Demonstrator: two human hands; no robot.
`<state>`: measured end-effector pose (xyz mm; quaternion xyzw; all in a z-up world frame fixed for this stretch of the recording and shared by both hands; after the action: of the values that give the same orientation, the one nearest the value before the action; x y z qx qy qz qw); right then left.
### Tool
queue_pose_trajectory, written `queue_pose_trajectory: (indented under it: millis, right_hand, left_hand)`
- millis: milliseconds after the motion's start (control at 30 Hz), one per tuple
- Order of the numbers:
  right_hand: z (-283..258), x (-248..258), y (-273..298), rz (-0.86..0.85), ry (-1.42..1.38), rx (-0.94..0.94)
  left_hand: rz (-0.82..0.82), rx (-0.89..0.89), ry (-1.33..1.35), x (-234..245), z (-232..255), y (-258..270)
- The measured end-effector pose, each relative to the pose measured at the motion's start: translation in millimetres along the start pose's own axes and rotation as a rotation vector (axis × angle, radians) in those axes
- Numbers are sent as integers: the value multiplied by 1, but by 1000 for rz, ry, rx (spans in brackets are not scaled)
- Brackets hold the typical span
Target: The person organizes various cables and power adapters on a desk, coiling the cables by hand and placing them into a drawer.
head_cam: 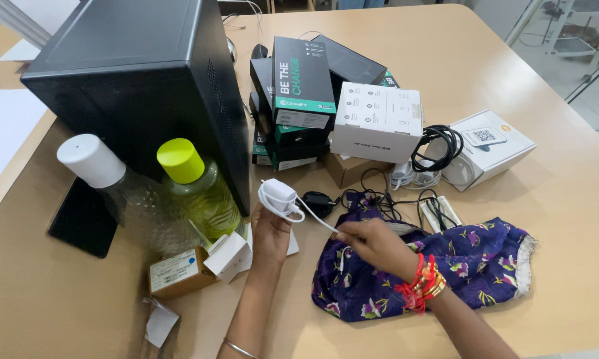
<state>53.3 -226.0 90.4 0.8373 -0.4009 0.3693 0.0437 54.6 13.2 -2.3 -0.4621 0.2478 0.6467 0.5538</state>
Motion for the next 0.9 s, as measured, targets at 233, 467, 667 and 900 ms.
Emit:
queue_pose_trajectory:
  millis: [233, 467, 667, 900]
  right_hand:
    - [-47, 11, 11, 28, 428, 302]
    - [-21, 43, -1, 93, 67, 126]
    - [56, -3, -20, 98, -468, -26]
    - [46, -22, -22, 91, -628, -32]
  left_hand:
    - [-50, 24, -1064, -18, -12, 2]
    - [-636, 556, -912, -48, -30, 36]
    - [-668, 563, -574, -50, -19, 38]
    - [-398, 274, -482, -29, -17, 22]
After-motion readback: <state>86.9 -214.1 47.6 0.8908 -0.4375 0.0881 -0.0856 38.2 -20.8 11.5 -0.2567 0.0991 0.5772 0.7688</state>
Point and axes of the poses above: each hand's wrist, its own y-axis away from the middle knuckle, its own x-axis out of the back of the hand, z = x × y, the point moved 3 cm from there along -y, towards the middle knuckle, and after that the axes turned 1 degree about -y, right-handed, at the moved point
